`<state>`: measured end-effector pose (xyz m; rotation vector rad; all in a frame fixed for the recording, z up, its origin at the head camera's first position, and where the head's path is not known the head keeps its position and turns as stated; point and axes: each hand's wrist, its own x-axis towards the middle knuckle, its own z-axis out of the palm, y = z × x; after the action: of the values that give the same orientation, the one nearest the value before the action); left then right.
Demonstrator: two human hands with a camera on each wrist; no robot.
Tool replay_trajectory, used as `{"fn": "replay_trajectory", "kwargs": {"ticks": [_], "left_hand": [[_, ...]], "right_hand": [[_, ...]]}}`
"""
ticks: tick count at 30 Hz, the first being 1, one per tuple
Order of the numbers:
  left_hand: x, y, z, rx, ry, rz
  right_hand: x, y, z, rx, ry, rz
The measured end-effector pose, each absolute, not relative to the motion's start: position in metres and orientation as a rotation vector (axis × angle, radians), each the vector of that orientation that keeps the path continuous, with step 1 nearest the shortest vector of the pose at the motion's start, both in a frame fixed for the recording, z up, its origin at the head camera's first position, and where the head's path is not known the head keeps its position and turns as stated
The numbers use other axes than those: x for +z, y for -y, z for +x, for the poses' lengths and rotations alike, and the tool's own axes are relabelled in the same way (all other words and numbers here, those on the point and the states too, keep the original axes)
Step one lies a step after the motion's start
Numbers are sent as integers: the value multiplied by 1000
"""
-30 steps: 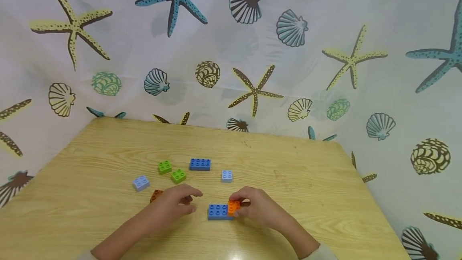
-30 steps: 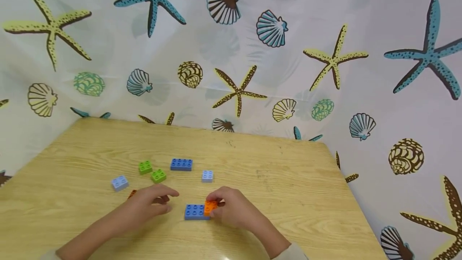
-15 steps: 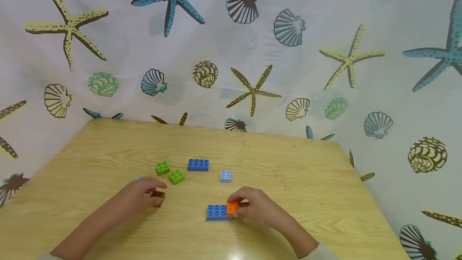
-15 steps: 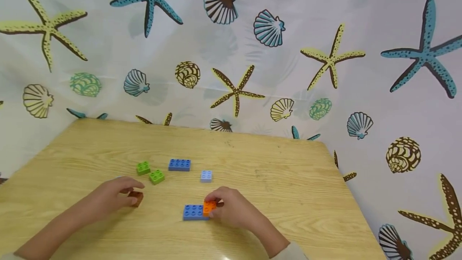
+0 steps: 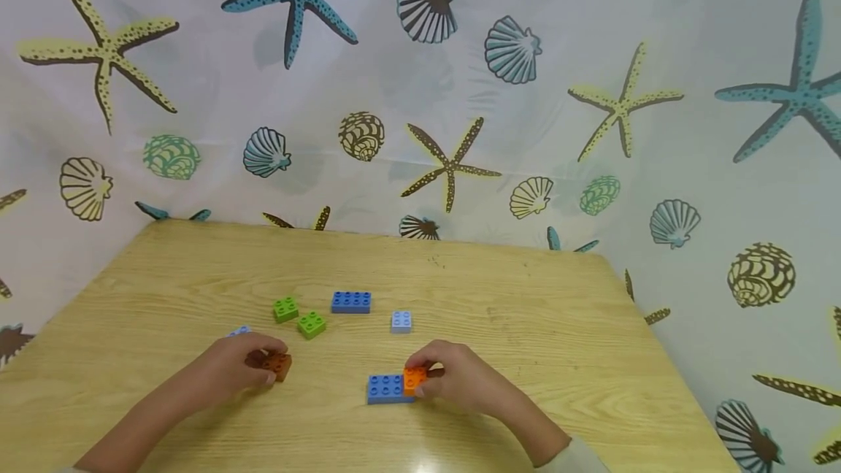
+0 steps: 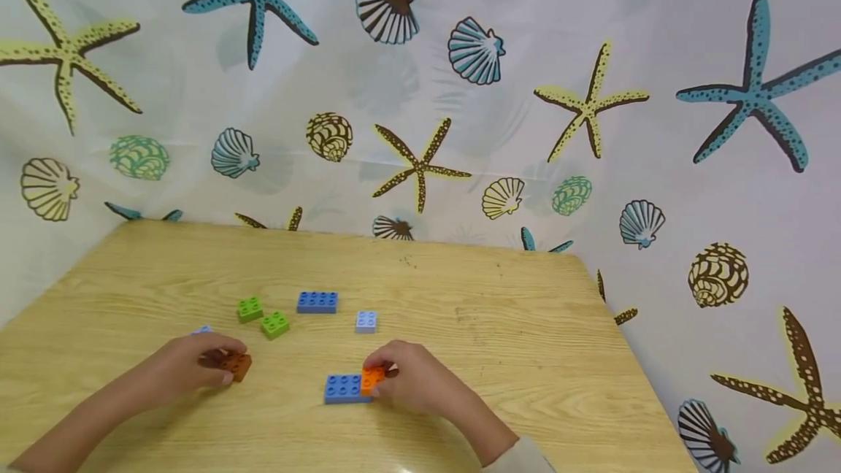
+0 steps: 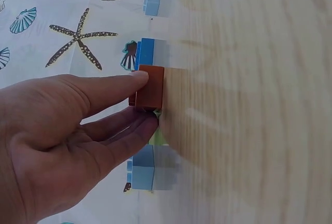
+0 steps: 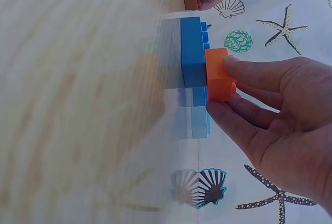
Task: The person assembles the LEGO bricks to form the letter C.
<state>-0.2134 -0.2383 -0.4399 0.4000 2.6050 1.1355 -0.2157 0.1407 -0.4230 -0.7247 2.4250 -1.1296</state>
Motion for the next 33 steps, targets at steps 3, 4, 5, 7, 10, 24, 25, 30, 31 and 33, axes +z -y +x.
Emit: {"fn": "replay_trajectory", "kwargs": {"ticks": [3, 4, 5, 7, 10, 24, 25, 30, 31, 33], "left_hand": [[-440, 238, -214, 1152, -2590, 407], [-440, 239, -214, 1156, -2585, 408], [-440, 239, -213, 1159, -2581, 411], [-440, 240, -213, 1166, -2573, 420], [-441, 241, -213, 1172, -2577, 430], [-439, 206, -206, 1276, -2522, 471], [-438, 201, -205, 1292, -2510, 465], [-436, 184, -199, 1328, -2478, 475], [-436, 181, -199, 1335, -2470, 471], [-437, 176, -198, 1339, -2468, 485]], "right_hand": [[-423, -141, -216, -1125, -2427, -728], [-422, -141, -216, -1121, -2427, -728], [-422, -141, -216, -1116, -2428, -729], [-421, -140, -215, -1108, -2430, -725], [-420, -140, -215, -1097, -2437, -722], [-422, -139, -216, -1099, -2448, -732], [-423, -139, -216, -1099, -2449, -729], [-424, -139, -216, -1087, -2457, -733], [-424, -139, -216, -1089, -2455, -731], [-424, -139, -216, -1091, -2456, -740]]}}
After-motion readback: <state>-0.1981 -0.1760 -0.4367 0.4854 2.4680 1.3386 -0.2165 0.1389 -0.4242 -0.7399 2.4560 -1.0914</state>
